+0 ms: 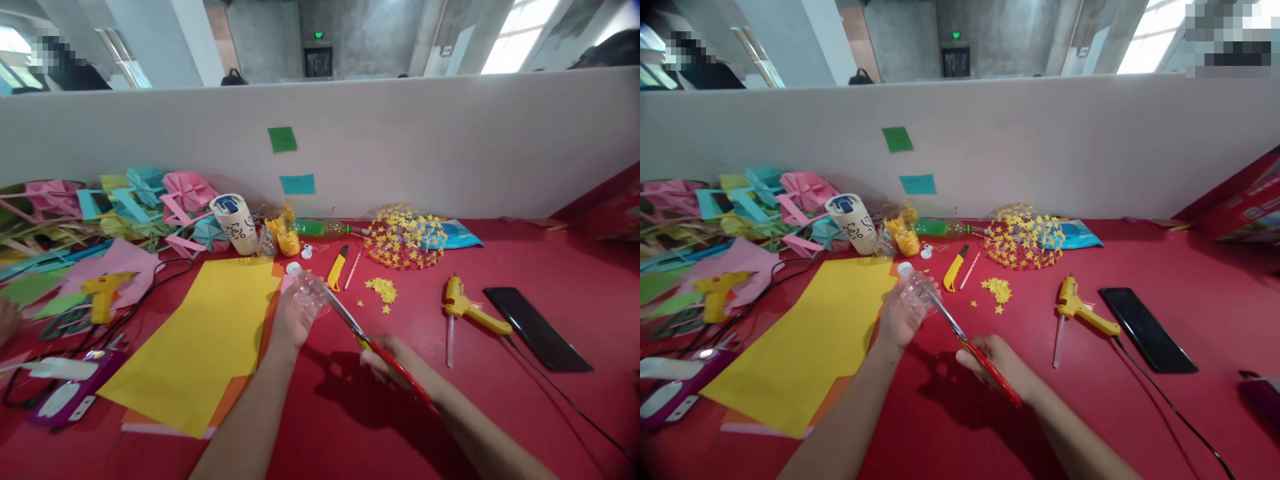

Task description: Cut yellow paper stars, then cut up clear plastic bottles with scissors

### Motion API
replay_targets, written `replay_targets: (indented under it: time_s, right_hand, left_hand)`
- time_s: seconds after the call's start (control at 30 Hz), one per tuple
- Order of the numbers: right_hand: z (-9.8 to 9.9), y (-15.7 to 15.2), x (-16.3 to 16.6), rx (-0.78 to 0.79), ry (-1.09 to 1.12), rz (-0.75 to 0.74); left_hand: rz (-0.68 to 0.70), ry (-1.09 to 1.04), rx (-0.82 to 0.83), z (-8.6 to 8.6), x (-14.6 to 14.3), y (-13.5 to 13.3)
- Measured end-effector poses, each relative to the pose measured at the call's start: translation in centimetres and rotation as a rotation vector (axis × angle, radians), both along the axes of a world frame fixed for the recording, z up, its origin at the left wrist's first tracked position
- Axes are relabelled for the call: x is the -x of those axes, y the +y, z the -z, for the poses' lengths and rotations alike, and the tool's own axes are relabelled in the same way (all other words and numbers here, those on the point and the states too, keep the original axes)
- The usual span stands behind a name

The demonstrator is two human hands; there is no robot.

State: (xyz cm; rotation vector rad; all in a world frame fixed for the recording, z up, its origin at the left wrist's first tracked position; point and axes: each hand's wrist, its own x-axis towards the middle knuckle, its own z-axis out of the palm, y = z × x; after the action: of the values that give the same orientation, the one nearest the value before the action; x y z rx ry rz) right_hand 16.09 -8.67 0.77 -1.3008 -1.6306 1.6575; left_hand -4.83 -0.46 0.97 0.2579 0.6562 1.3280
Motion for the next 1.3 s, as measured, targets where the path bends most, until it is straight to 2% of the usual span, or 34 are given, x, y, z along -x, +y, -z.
replay_targets:
  time_s: [0.1,0.33,0.53,0.7,0.9,1.3]
  right_hand:
    - [0.1,-0.3,-0.1,0.038,-0.024,-0.031]
    - [-1.2,-0.8,-0.3,0.045,-0.11,-0.064]
    - [-0.5,-1.0,0.2,0.122,-0.02,-0.033]
    - [0.0,-1.2,0.3,0.159,0.031,-0.01]
    - [-0.1,-1.0,0.5,0.181,0.032,-0.012]
    - [-0.2,-0.9,0.7,0.204,0.015,0.002]
  left_hand:
    - [-0.051,-0.005,-0.007,-0.2,0.0,-0.1]
    - [-0.16,-0.041,-0.024,0.1,0.1,0.3]
    - [-0.141,0.019,-0.063,0.2,-0.6,0.0]
    - [-0.127,0.011,-0.023,0.1,-0.9,-0.2]
    - [-0.145,0.045,0.008,0.2,-1.2,-0.3]
    - [-0.127,0.015,-0.061,0.7,-1.3,-0.3]
